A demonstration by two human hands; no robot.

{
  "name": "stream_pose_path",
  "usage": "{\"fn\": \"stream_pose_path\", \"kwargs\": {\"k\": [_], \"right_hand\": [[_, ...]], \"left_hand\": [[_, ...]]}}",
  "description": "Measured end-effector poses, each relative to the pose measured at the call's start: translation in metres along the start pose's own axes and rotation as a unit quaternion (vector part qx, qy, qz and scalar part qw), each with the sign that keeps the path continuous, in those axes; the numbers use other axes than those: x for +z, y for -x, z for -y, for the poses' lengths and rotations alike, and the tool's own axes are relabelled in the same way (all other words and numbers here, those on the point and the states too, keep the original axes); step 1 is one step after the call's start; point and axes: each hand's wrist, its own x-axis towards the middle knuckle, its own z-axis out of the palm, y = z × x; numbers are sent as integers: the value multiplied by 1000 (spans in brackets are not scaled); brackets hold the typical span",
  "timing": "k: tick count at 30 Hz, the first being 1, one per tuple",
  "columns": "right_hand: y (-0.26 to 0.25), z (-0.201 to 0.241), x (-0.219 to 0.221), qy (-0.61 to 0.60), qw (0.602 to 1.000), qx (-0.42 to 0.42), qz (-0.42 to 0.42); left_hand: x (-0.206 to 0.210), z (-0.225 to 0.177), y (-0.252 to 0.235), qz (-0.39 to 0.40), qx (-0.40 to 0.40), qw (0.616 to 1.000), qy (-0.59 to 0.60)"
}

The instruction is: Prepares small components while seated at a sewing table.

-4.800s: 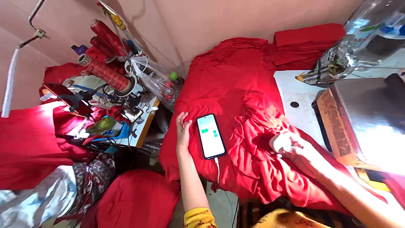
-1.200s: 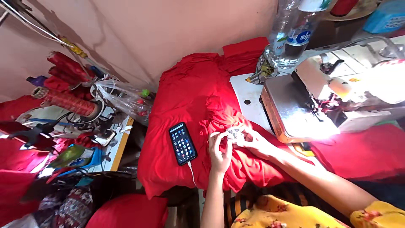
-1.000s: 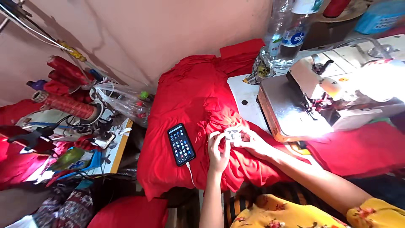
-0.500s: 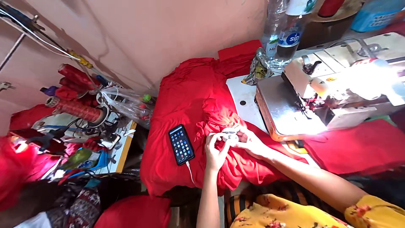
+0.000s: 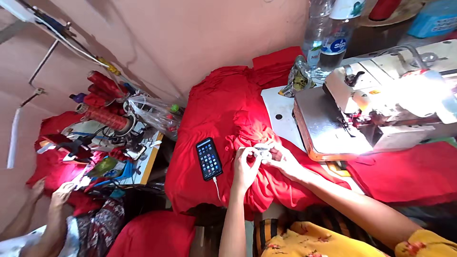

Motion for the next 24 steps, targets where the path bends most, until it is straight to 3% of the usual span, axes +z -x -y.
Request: {"fn": "stream_pose_path", "kwargs": {"k": [8, 15, 24], "right_hand": [[5, 4, 9, 30, 999, -7, -32], [8, 4, 10, 58, 997, -34, -44], [7, 5, 9, 54, 997, -34, -49]], "left_hand": [[3, -26, 5, 14, -75, 993, -90], [11, -27, 9, -22, -40, 993, -104], [25, -23, 12, -131, -24, 986, -103]]}}
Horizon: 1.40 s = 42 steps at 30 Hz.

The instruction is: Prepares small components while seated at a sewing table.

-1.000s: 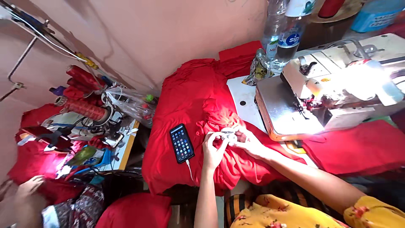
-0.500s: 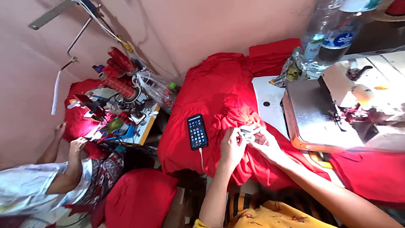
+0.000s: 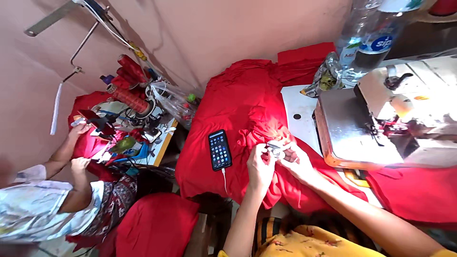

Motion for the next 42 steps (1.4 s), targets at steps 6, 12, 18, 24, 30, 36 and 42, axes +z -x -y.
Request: {"fn": "stream_pose_path", "kwargs": {"k": [6, 12, 18, 24, 30, 36, 42], "right_hand": [[1, 2, 0, 8, 1000, 9, 7], [0, 0, -2, 13, 1000, 15, 18], [-3, -2, -10, -25, 997, 32, 65], [-4, -1, -9, -37, 996, 47, 61], [-3, -1, -8, -34, 997, 46, 54], [-1, 0, -6, -36, 998, 30, 49], [1, 3, -5, -2, 999, 15, 39]], "left_hand": [[0, -6, 6, -13, -4, 1000, -14], [-11, 6, -1, 51, 62, 997, 10], [-33, 22, -16, 151, 143, 978, -5], [-30, 22, -15, 127, 138, 982, -12], [-10, 16, -1, 36, 52, 998, 7], [-8, 15, 0, 37, 53, 997, 29], [-7, 14, 2, 33, -7, 999, 28]]}}
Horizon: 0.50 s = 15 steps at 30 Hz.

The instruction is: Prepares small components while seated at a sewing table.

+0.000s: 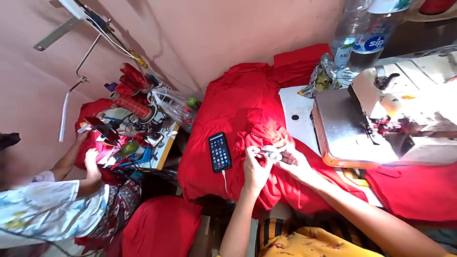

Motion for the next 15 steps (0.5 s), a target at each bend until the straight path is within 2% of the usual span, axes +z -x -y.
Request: {"fn": "stream_pose_path", "kwargs": {"k": [4, 9, 12, 15], "right_hand": [[1, -2, 0, 26, 999, -14, -14], [2, -4, -1, 92, 994, -51, -9], [3, -8, 0, 110, 990, -82, -15], [4, -6, 0, 112, 990, -79, -19]], "left_hand": [[4, -9, 1, -16, -53, 998, 4], [-2, -13, -4, 10, -116, 992, 53], [-4, -8, -2, 27, -90, 989, 118], [-7, -2, 0, 38, -73, 986, 145]]}}
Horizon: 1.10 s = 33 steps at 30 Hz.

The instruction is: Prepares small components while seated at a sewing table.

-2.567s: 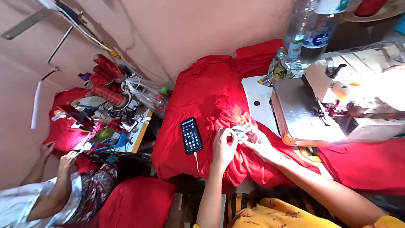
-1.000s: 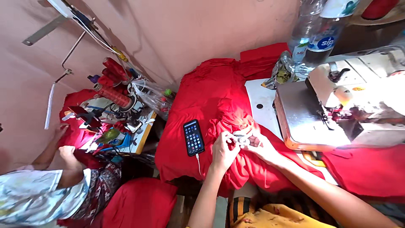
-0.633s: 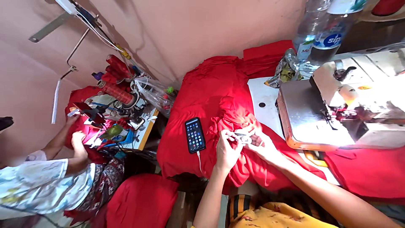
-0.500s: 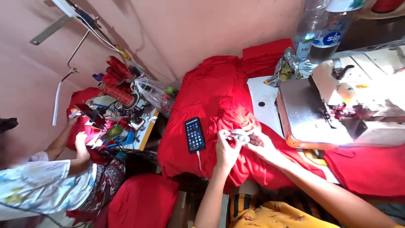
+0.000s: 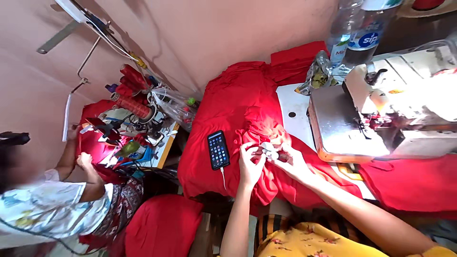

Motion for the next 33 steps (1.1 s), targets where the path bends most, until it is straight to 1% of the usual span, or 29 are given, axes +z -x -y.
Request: {"fn": "stream_pose_path", "kwargs": {"k": [4, 6, 8, 10, 12, 15, 17, 19, 21, 24, 26, 28, 30, 33], "right_hand": [[0, 0, -1, -4, 1000, -13, 6], [0, -2, -1, -3, 1000, -22, 7], [0, -3, -2, 5, 999, -31, 15], [0, -5, -3, 26, 999, -37, 24], [0, -6, -4, 65, 996, -59, 29], [0, -6, -2, 149, 978, -138, 33], [0, -8, 1, 191, 962, -193, 19], [1, -9, 2, 203, 955, -218, 18], [1, -10, 2, 202, 955, -216, 25], [2, -12, 2, 209, 953, -216, 29], [3, -12, 3, 221, 949, -221, 27], [4, -11, 4, 234, 944, -233, 21], [4, -9, 4, 233, 945, -230, 15], [4, -6, 3, 202, 959, -196, 4]], "left_hand": [[-7, 4, -2, 34, 19, 998, -42], [-10, 9, -5, 33, 48, 997, -58], [-12, 13, -7, 35, 44, 997, -58], [-13, 13, -8, 40, 13, 998, -43], [-14, 10, -9, 41, -46, 998, -20], [-14, -1, -11, 42, -158, 986, 1], [-15, -8, -12, 41, -197, 979, 28], [-15, -11, -10, 37, -214, 974, 64], [-15, -10, -9, 35, -212, 974, 73], [-14, -3, -6, 32, -175, 983, 42], [-11, 1, -3, 17, -144, 989, 26], [-7, 3, 1, -5, -128, 991, 34], [-3, 1, 3, -25, -130, 990, 49], [3, -2, 5, -58, -142, 986, 70]]}}
